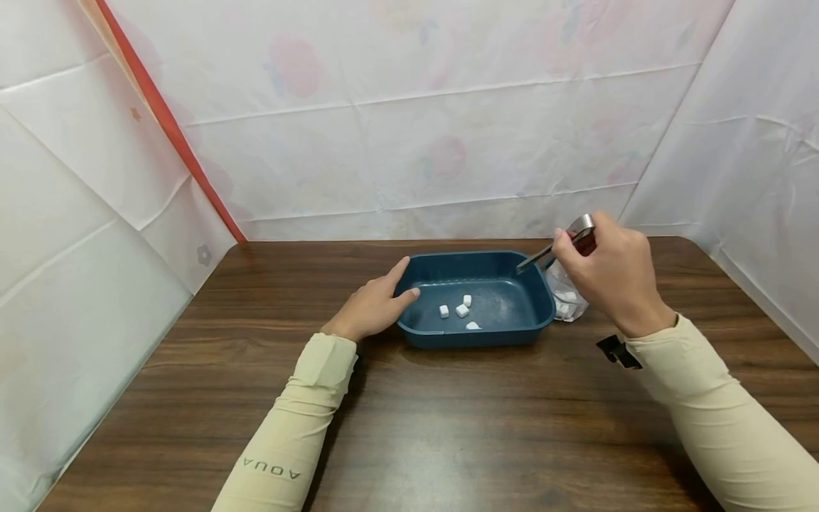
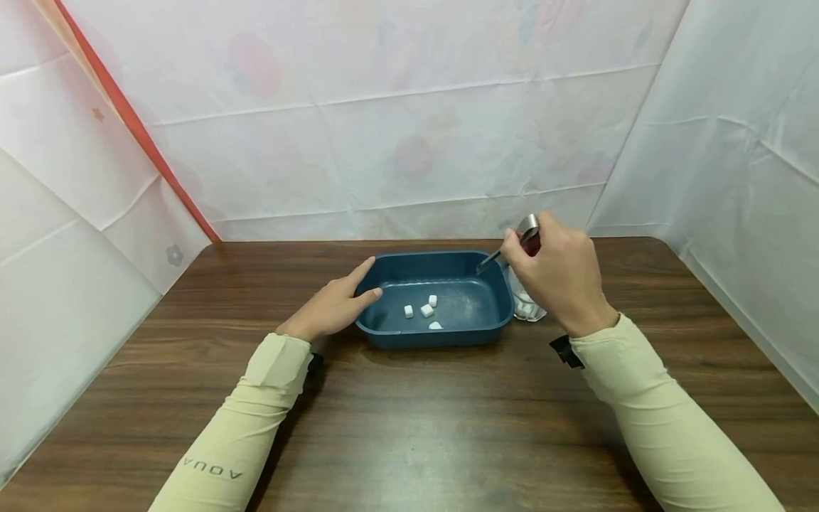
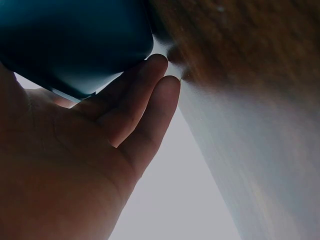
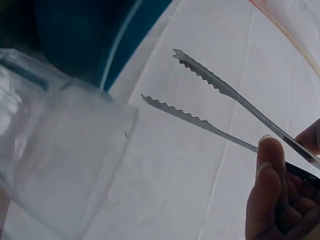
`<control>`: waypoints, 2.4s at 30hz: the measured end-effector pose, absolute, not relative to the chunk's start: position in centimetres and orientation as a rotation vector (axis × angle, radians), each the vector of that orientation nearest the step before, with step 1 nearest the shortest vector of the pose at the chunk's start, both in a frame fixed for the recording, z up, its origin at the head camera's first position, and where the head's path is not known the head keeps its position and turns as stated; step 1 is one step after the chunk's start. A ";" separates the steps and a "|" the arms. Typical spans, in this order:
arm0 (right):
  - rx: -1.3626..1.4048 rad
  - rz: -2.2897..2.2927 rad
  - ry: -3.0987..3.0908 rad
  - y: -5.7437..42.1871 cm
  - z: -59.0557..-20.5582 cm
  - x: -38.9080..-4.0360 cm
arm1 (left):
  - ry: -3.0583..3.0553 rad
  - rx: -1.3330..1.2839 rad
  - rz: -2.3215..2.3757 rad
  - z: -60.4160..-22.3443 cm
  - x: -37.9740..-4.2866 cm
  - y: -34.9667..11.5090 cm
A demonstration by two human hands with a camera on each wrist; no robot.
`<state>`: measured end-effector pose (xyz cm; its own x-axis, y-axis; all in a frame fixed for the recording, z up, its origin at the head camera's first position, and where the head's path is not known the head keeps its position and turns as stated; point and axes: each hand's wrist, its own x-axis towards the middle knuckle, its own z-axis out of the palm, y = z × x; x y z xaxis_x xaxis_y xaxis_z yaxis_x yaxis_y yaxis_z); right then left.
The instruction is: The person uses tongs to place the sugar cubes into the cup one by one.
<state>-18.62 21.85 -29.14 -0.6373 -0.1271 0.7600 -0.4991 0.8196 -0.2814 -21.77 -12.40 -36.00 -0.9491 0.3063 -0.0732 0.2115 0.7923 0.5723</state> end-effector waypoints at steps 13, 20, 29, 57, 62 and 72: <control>0.494 0.617 -2.273 20.7 -30.2 -18.6 | 2.821 0.409 0.861 -36.0 -21.7 -12.4; 0.516 0.617 -2.298 20.3 -30.6 -18.6 | 2.823 0.401 0.863 -36.2 -21.8 -12.3; 0.543 0.606 -2.319 19.8 -31.0 -18.6 | 2.824 0.399 0.855 -36.1 -21.8 -12.4; 0.588 0.587 -2.362 18.9 -31.8 -18.5 | 2.827 0.425 0.854 -36.0 -21.8 -12.4; 0.599 0.568 -2.364 18.9 -32.1 -18.6 | 2.828 0.425 0.850 -36.1 -21.8 -12.4; 0.636 0.582 -2.376 18.6 -32.2 -18.6 | 2.821 0.419 0.865 -36.2 -21.8 -12.4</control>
<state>-18.63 18.65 -32.16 -0.7024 -0.2973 0.6467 -0.5625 0.7886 -0.2484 -21.77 -12.43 -36.15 -0.9478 0.3109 -0.0706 0.2178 0.7933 0.5686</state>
